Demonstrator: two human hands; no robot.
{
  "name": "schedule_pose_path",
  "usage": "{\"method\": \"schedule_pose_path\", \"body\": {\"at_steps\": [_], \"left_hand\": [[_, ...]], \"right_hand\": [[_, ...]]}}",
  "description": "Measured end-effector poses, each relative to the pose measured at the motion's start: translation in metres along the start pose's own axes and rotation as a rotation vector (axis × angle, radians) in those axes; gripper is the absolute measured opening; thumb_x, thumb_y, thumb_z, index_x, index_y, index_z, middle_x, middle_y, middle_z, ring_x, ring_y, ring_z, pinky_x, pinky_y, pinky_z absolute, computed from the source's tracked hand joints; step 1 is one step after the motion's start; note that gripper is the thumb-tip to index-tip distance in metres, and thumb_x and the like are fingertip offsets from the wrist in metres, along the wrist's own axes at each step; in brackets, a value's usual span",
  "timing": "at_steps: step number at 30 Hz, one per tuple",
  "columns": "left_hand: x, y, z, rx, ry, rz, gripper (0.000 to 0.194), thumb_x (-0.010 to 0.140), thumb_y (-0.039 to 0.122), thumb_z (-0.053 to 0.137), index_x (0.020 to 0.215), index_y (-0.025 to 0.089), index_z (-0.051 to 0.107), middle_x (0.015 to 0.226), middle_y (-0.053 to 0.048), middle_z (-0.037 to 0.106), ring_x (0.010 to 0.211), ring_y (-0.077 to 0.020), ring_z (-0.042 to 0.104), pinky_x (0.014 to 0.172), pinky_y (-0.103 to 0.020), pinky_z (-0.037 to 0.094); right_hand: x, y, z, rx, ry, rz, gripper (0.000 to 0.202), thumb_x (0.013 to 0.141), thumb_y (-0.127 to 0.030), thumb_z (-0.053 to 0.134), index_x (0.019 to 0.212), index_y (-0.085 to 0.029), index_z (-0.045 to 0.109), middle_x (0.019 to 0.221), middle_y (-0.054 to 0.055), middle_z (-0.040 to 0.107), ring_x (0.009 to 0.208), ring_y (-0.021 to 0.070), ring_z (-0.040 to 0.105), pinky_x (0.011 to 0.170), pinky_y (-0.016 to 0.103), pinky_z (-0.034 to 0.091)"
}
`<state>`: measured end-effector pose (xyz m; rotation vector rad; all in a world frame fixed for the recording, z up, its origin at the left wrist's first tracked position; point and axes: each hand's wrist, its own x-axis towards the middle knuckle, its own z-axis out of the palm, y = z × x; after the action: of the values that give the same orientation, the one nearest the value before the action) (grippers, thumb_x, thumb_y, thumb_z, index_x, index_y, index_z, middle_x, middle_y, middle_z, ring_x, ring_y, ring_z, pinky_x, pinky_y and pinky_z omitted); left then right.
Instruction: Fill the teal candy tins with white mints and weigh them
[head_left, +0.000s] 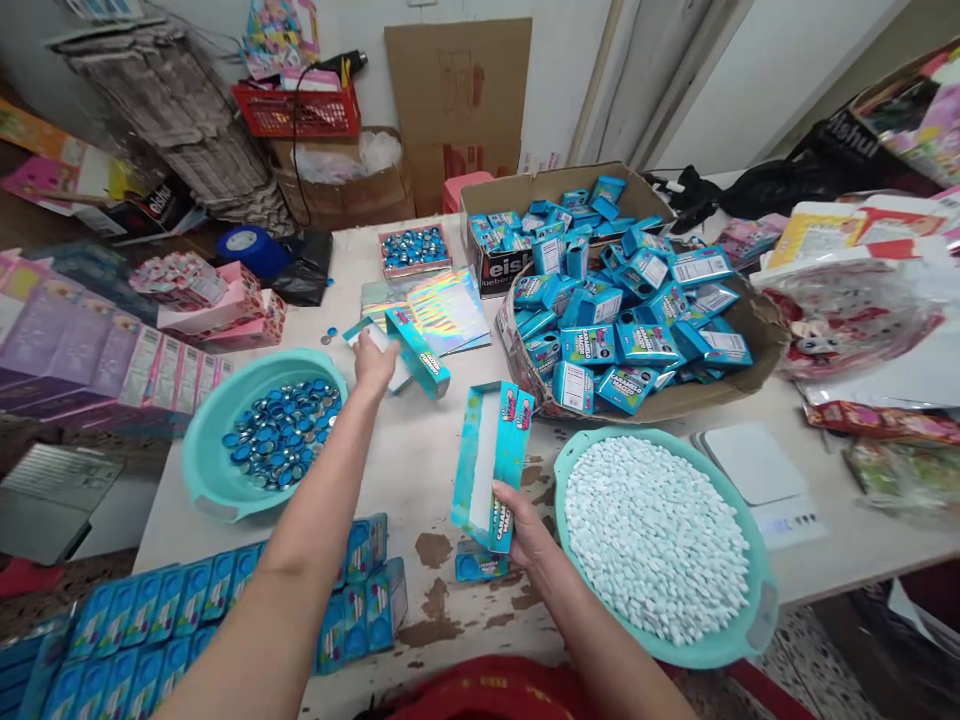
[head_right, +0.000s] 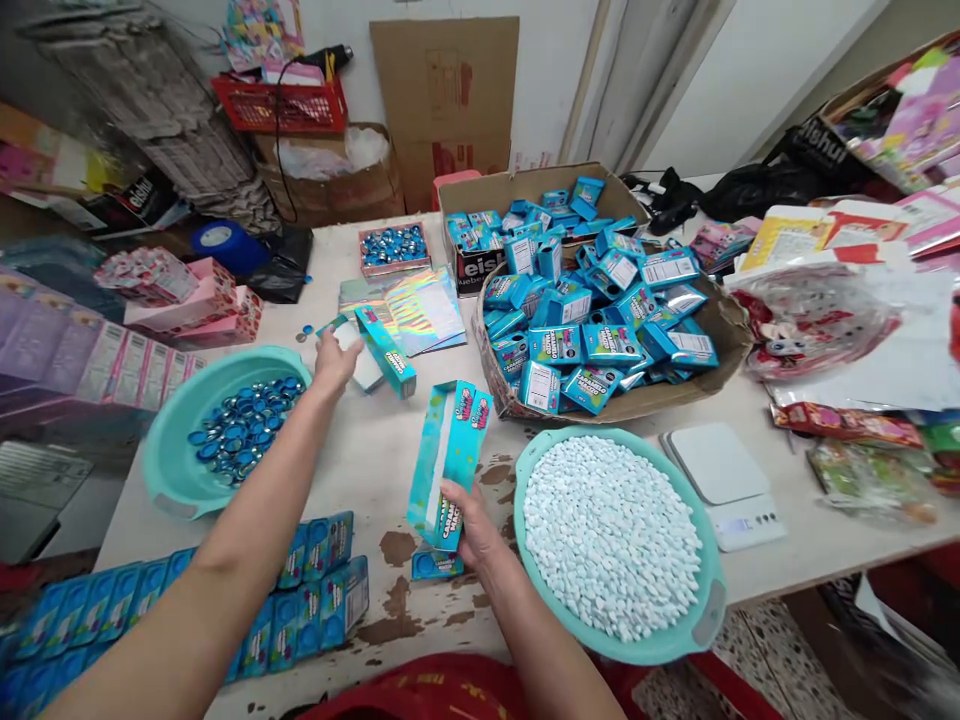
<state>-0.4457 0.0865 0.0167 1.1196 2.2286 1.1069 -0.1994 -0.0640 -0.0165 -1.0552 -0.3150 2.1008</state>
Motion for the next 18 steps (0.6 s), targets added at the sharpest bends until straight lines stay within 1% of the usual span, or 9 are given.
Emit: {"method": "schedule_pose_path", "body": {"at_steps": [3,4,5,7,9,11,14,16,18], "left_hand": [[-0.046,0.007,0.016,-0.066,-0.435,0.282,0.059,0.066,0.024,0.066,0.124,0.02,0.052,0.119,-0.008,0.057,0.097,-0.0195,0.057,0.084,-0.03,0.047],[-0.063,0.008,0.022,-0.072,-0.536,0.335,0.05,0.068,0.024,0.064,0.117,0.021,0.057,0.113,-0.005,0.061,0.096,-0.0191,0.057,0.085,-0.029,0.046],[-0.078,0.007,0.027,-0.061,-0.555,0.345,0.037,0.07,0.024,0.061,0.107,0.021,0.063,0.104,-0.003,0.064,0.091,-0.0184,0.059,0.083,-0.028,0.046],[-0.096,0.005,0.032,-0.013,-0.448,0.319,0.018,0.076,0.022,0.053,0.087,0.021,0.067,0.084,0.0,0.067,0.081,-0.017,0.059,0.08,-0.026,0.045],[-0.098,0.001,0.024,0.026,-0.252,0.304,0.02,0.079,0.02,0.047,0.083,0.02,0.067,0.078,0.0,0.066,0.077,-0.0159,0.059,0.077,-0.025,0.045],[-0.088,-0.005,0.002,0.061,-0.025,0.322,0.024,0.08,0.017,0.042,0.088,0.018,0.065,0.083,-0.001,0.065,0.081,-0.0156,0.058,0.079,-0.024,0.044],[-0.069,-0.018,-0.043,0.187,0.313,0.259,0.024,0.082,0.016,0.039,0.089,0.015,0.062,0.083,-0.004,0.062,0.082,-0.0169,0.056,0.078,-0.026,0.043],[-0.061,-0.029,-0.068,0.325,0.36,0.187,0.019,0.083,0.021,0.043,0.086,0.016,0.061,0.077,-0.004,0.06,0.079,-0.0186,0.056,0.076,-0.028,0.042],[-0.059,-0.041,-0.076,0.479,0.283,0.136,0.017,0.083,0.027,0.048,0.087,0.017,0.062,0.077,-0.005,0.06,0.079,-0.0212,0.056,0.075,-0.03,0.041]], "right_hand": [[-0.002,-0.002,-0.006,-0.054,-0.069,0.069,0.043,0.058,-0.039,0.079,0.092,-0.018,0.064,0.081,0.005,0.073,0.077,0.0258,0.069,0.071,0.039,0.057],[-0.001,-0.002,-0.007,-0.069,-0.089,0.099,0.043,0.057,-0.038,0.079,0.091,-0.018,0.064,0.079,0.004,0.073,0.075,0.0255,0.069,0.07,0.039,0.057],[0.0,-0.002,-0.007,-0.074,-0.099,0.121,0.043,0.057,-0.039,0.079,0.091,-0.018,0.064,0.078,0.004,0.073,0.073,0.0254,0.069,0.069,0.039,0.057],[0.002,-0.002,-0.004,-0.061,-0.097,0.136,0.044,0.057,-0.042,0.078,0.091,-0.018,0.065,0.077,0.004,0.073,0.074,0.0258,0.07,0.069,0.039,0.057],[0.006,-0.003,0.003,-0.031,-0.091,0.125,0.045,0.057,-0.043,0.078,0.092,-0.018,0.065,0.078,0.004,0.073,0.079,0.0266,0.069,0.071,0.038,0.057],[0.013,-0.005,0.012,0.01,-0.088,0.104,0.046,0.055,-0.043,0.078,0.091,-0.018,0.064,0.079,0.003,0.073,0.084,0.0275,0.069,0.072,0.038,0.057],[0.029,-0.014,0.021,0.083,-0.033,-0.002,0.042,0.059,-0.046,0.074,0.09,-0.02,0.062,0.079,0.002,0.073,0.088,0.0268,0.068,0.073,0.038,0.056],[0.042,-0.024,0.021,0.078,0.003,-0.043,0.036,0.061,-0.043,0.072,0.087,-0.02,0.062,0.078,0.002,0.072,0.088,0.0259,0.067,0.073,0.037,0.056],[0.054,-0.034,0.015,0.038,0.046,-0.04,0.032,0.059,-0.037,0.07,0.083,-0.018,0.061,0.072,0.002,0.071,0.083,0.0249,0.067,0.072,0.035,0.055]]}}
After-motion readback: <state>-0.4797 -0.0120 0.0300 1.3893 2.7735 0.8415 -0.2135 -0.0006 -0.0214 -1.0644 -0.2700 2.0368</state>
